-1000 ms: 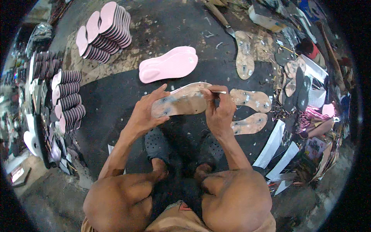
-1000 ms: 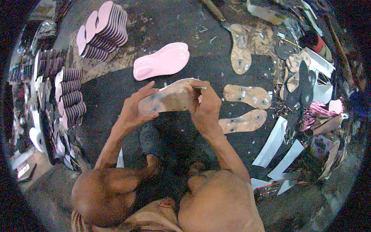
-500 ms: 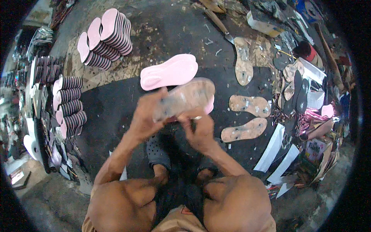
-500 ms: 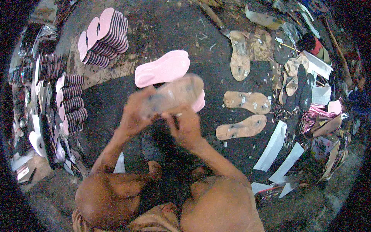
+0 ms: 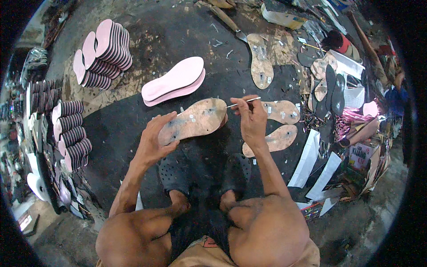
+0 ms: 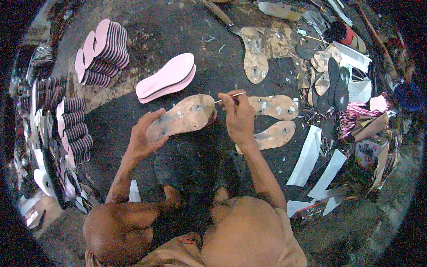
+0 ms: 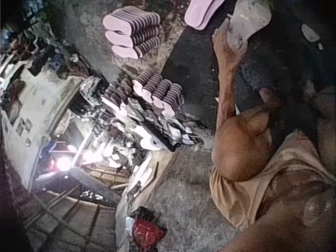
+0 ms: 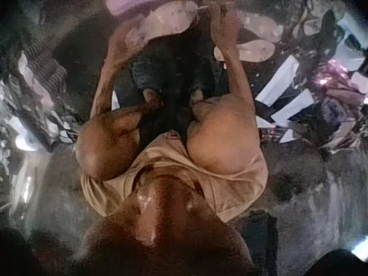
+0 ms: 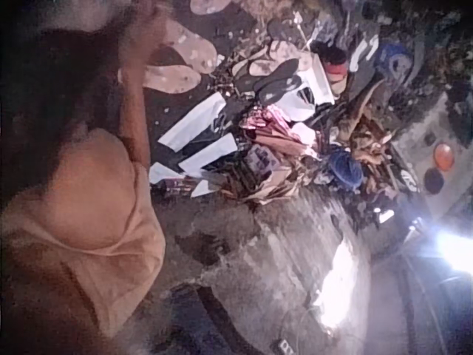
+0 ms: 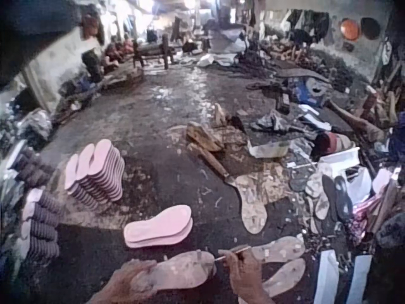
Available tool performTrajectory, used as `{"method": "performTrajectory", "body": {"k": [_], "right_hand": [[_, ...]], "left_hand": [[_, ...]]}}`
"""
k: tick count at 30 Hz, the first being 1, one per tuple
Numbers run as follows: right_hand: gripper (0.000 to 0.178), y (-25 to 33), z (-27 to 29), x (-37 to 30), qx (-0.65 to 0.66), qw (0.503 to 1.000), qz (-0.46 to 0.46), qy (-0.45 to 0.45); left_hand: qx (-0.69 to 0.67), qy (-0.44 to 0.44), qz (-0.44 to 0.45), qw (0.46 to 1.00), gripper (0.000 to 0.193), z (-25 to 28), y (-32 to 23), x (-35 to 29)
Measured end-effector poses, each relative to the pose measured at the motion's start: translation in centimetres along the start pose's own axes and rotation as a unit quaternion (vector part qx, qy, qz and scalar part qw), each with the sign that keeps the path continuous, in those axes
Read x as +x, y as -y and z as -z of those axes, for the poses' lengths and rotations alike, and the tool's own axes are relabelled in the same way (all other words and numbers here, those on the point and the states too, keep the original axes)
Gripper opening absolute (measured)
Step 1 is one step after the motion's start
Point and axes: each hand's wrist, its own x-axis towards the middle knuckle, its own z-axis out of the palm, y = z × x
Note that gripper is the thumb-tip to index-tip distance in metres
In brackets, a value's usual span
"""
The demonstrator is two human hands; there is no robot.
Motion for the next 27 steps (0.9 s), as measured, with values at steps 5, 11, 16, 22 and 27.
{"method": "performTrajectory", "body": {"k": [5,11,16,22,27], "right_hand": [[0.023,-0.8,-0.9,-0.2,-0.048,0.998,0.015,0.030],[0.025,-1.1,-1.8,0.2,0.033,0.998,0.044,-0.020],[0.023,0.0,-1.6,0.2,-0.031,0.998,0.052,-0.013],[0.013,0.8,-4.0,-1.0,-0.138,0.969,0.202,0.018],[0.015,5.8,-8.2,-2.1,-0.060,0.984,0.158,0.053]], "left_hand": [[0.008,0.015,0.017,1.000,0.089,0.0,-0.3,0.2],[0.000,0.023,0.007,1.000,0.093,-0.2,-0.3,0.0],[-0.010,0.018,0.019,1.000,0.091,-0.3,-0.4,-0.3],[-0.035,0.027,0.037,0.998,0.095,-0.1,-0.4,0.1],[-0.077,0.021,0.025,0.996,0.105,-0.1,0.4,0.0]]}}
